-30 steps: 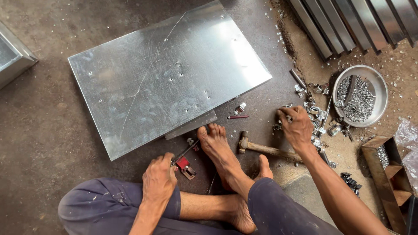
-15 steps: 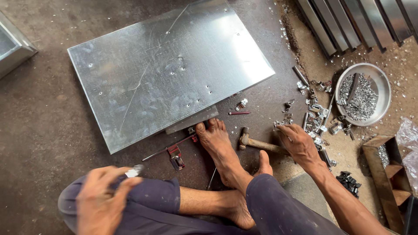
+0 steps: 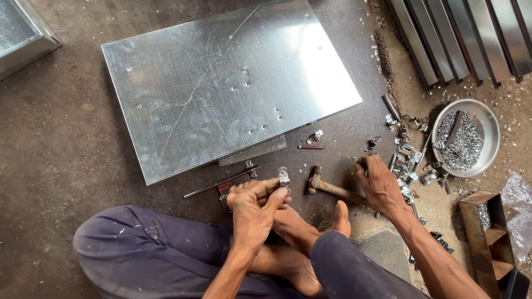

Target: The person assembles metal components by hand, using a hammer and a metal rod to punch holes and secure latches on sheet metal plates and formed box sections.

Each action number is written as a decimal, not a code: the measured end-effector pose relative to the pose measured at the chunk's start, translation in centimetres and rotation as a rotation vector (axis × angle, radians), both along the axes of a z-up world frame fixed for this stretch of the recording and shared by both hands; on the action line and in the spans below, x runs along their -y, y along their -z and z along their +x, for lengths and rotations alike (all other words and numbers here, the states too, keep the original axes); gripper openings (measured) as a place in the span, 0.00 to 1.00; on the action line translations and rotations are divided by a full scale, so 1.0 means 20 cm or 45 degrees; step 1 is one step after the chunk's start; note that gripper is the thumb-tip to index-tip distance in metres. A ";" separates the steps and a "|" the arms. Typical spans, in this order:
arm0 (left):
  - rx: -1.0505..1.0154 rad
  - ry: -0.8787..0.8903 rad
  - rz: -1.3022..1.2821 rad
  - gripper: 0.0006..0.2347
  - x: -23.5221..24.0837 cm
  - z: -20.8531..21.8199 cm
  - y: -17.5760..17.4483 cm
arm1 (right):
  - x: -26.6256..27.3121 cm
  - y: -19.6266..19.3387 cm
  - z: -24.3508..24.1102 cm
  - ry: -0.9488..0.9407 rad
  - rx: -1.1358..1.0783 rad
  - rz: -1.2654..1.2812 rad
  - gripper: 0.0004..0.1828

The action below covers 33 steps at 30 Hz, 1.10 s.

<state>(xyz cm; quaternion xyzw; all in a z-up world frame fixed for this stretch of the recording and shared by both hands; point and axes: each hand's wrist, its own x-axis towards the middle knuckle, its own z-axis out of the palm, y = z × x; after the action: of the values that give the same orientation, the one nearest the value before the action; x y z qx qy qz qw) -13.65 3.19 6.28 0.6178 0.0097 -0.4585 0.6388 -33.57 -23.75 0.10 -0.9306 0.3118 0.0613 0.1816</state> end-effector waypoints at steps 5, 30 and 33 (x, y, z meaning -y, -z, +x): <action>-0.056 -0.142 -0.138 0.13 0.09 0.02 0.02 | -0.21 -0.21 0.20 0.371 0.174 0.561 0.09; -0.016 -0.143 -0.288 0.12 0.04 0.02 -0.04 | -0.53 -0.45 0.52 0.175 0.464 1.135 0.10; 0.188 -0.074 -0.116 0.11 0.02 0.04 -0.06 | -0.50 -0.47 0.53 0.340 0.450 1.020 0.11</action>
<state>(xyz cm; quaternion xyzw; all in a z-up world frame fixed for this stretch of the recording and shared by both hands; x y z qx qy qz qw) -12.79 2.85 7.47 0.6197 -0.0403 -0.3929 0.6782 -22.90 -13.72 9.59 -0.7348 0.3449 -0.0065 0.5840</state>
